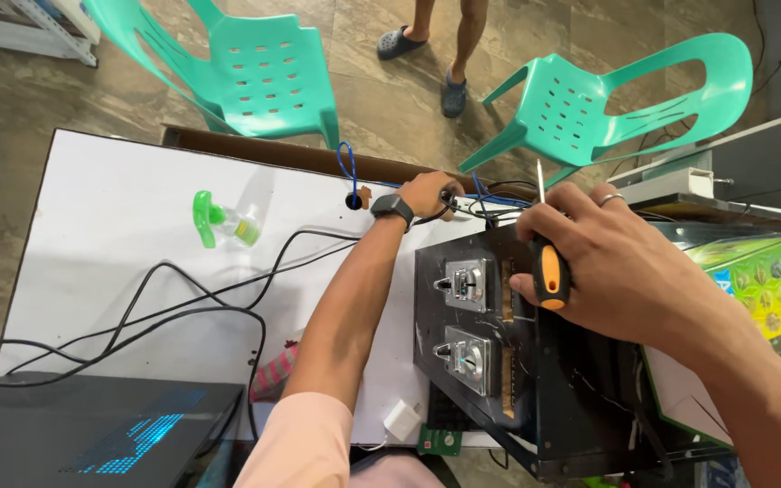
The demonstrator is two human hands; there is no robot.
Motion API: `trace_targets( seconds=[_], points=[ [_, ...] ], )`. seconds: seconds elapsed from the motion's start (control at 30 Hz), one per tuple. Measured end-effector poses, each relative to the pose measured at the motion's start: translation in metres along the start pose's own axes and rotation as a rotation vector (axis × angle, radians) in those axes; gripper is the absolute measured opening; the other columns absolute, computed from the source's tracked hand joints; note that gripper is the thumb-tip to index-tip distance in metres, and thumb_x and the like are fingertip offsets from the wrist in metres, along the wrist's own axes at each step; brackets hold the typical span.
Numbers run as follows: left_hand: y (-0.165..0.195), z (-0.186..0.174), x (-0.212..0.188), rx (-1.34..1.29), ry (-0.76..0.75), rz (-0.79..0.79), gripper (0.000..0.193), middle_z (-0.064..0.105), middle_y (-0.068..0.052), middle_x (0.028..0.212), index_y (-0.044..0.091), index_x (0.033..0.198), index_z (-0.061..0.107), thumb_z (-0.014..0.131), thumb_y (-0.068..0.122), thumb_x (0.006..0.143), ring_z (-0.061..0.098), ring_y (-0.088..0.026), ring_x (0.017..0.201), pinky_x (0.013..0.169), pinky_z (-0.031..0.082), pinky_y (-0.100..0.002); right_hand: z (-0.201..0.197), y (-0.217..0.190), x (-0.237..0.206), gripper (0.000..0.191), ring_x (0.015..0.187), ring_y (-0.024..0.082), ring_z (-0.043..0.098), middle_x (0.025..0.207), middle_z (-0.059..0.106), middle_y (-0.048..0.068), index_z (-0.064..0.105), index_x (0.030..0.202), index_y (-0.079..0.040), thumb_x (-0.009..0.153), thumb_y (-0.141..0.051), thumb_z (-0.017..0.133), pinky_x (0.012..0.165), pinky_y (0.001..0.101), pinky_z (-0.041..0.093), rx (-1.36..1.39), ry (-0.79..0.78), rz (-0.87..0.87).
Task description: The person solders a component on an electronic device resting on a cardboard box on the floor, then carries the device to a work desk, connects it to a computer setup, unplugs and rearranges cables, and uses a screwdriver and pliers on the device and a power strip.
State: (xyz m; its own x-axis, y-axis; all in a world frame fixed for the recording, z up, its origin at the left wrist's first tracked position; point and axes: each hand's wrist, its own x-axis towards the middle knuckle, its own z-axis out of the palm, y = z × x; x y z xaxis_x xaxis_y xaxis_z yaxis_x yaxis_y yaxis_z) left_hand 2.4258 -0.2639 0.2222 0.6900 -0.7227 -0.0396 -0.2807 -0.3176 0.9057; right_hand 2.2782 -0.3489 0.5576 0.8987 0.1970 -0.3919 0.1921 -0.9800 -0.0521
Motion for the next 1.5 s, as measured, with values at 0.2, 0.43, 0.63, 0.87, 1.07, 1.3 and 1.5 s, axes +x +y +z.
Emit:
trace_targets(
  seconds=[0.2, 0.43, 0.63, 0.87, 1.07, 1.3, 1.5],
  points=[
    [-0.002, 0.009, 0.015, 0.394, 0.07, 0.181, 0.02, 0.075, -0.002, 0.089, 0.025, 0.086, 0.077, 0.079, 0.018, 0.067, 0.07, -0.026, 0.097, 0.082, 0.044, -0.049, 0.0, 0.004, 0.001, 0.051, 0.103, 0.037, 0.053, 0.112, 0.059, 0.01, 0.064, 0.112, -0.013, 0.076, -0.045, 0.08, 0.09, 0.0462, 0.047, 0.006, 0.026, -0.047],
    [-0.004, 0.012, 0.006, 0.269, 0.219, 0.261, 0.032, 0.073, -0.004, 0.087, 0.019, 0.092, 0.075, 0.081, 0.021, 0.061, 0.068, -0.03, 0.092, 0.08, 0.04, -0.047, 0.001, 0.008, 0.002, 0.051, 0.101, 0.039, 0.053, 0.112, 0.058, 0.01, 0.063, 0.114, -0.014, 0.077, -0.044, 0.079, 0.087, 0.0469, 0.048, 0.006, 0.013, -0.073],
    [-0.014, -0.001, -0.005, 0.229, 0.089, -0.053, 0.047, 0.071, -0.015, 0.091, 0.008, 0.091, 0.073, 0.092, 0.04, 0.063, 0.068, -0.035, 0.088, 0.075, 0.053, -0.044, 0.001, 0.009, 0.001, 0.05, 0.099, 0.039, 0.054, 0.113, 0.059, 0.009, 0.063, 0.113, -0.015, 0.076, -0.044, 0.08, 0.086, 0.0463, 0.048, 0.037, 0.002, -0.054],
    [-0.014, -0.003, -0.014, 0.065, 0.014, -0.123, 0.027, 0.077, -0.013, 0.086, 0.014, 0.095, 0.082, 0.08, 0.036, 0.079, 0.074, -0.028, 0.076, 0.076, 0.057, -0.037, 0.003, 0.01, 0.001, 0.048, 0.098, 0.038, 0.055, 0.111, 0.06, 0.008, 0.064, 0.109, -0.014, 0.076, -0.043, 0.081, 0.089, 0.0461, 0.048, 0.029, 0.043, -0.08],
    [-0.006, 0.001, -0.022, -0.12, 0.0, -0.181, 0.023, 0.079, -0.007, 0.085, 0.015, 0.095, 0.082, 0.074, 0.032, 0.083, 0.072, -0.018, 0.077, 0.076, 0.055, -0.032, 0.004, 0.01, -0.001, 0.047, 0.098, 0.036, 0.057, 0.108, 0.06, 0.007, 0.064, 0.109, -0.015, 0.075, -0.042, 0.082, 0.094, 0.0447, 0.045, 0.04, 0.031, -0.088],
    [-0.005, 0.012, -0.02, -0.33, -0.09, -0.364, 0.023, 0.078, -0.005, 0.087, 0.012, 0.092, 0.084, 0.071, 0.031, 0.09, 0.065, -0.018, 0.08, 0.073, 0.049, -0.034, 0.004, 0.008, -0.001, 0.047, 0.099, 0.035, 0.056, 0.109, 0.06, 0.005, 0.063, 0.11, -0.016, 0.076, -0.042, 0.082, 0.095, 0.0447, 0.044, 0.038, 0.011, -0.039],
    [-0.006, 0.016, -0.025, -0.35, -0.025, -0.304, 0.028, 0.079, 0.0, 0.09, 0.016, 0.105, 0.081, 0.062, 0.032, 0.091, 0.067, -0.014, 0.08, 0.074, 0.05, -0.031, 0.004, 0.006, 0.001, 0.048, 0.101, 0.033, 0.056, 0.104, 0.059, 0.006, 0.062, 0.11, -0.016, 0.075, -0.043, 0.082, 0.095, 0.0441, 0.045, 0.024, -0.008, -0.034]
  ],
)
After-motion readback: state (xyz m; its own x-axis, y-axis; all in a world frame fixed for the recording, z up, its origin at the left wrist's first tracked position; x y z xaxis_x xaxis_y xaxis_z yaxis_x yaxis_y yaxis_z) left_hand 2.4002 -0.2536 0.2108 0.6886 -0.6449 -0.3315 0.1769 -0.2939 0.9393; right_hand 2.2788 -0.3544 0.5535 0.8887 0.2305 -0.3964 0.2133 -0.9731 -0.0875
